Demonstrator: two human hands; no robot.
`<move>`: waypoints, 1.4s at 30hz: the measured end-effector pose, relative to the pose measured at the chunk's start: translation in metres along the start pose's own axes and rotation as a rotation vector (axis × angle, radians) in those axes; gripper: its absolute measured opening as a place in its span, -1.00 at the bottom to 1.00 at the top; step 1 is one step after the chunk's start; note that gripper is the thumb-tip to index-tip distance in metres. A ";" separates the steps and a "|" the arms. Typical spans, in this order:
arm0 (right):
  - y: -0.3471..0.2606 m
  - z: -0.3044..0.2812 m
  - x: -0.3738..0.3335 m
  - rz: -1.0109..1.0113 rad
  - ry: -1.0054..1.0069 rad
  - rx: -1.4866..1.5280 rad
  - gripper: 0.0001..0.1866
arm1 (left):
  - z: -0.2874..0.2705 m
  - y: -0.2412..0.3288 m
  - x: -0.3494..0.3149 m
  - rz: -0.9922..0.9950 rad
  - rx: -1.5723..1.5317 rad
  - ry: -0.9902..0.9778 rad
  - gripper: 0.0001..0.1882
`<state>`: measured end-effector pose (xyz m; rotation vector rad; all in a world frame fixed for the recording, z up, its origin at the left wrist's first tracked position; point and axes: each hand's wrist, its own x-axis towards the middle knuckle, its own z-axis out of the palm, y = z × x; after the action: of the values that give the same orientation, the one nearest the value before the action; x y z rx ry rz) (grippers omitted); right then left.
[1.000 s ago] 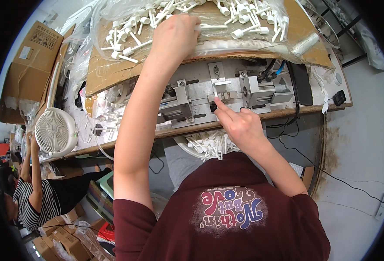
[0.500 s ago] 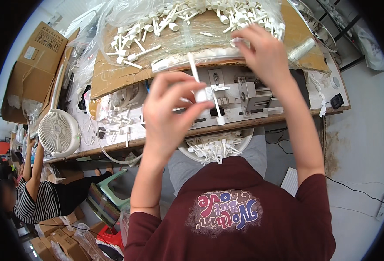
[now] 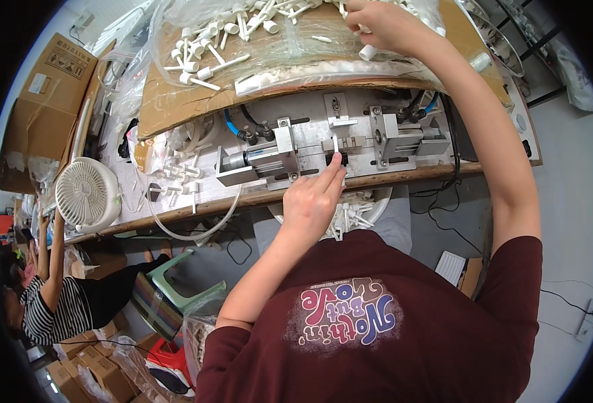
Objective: Assembling small plastic pump components using a pneumatic assembly jig.
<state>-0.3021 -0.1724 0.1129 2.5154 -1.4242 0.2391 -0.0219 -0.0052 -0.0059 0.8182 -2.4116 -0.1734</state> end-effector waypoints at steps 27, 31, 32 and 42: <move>-0.174 -0.026 -0.125 0.731 0.380 1.682 -0.77 | -0.056 0.014 0.038 -0.698 -1.220 -0.017 -0.73; -0.206 -0.029 -0.130 0.692 0.390 1.491 -0.87 | -0.050 0.012 0.034 -0.597 -0.934 0.121 -0.62; -0.211 -0.034 -0.132 0.688 0.392 1.561 -0.86 | -0.049 0.014 0.034 -0.560 -0.842 0.159 -0.58; -0.225 -0.023 -0.141 0.507 0.482 1.560 -0.88 | -0.055 0.018 0.036 -0.527 -0.772 0.146 -0.57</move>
<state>-0.1813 0.0617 0.0698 2.3242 -1.9190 2.6701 -0.0235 -0.0085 0.0622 1.0007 -1.7109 -1.1178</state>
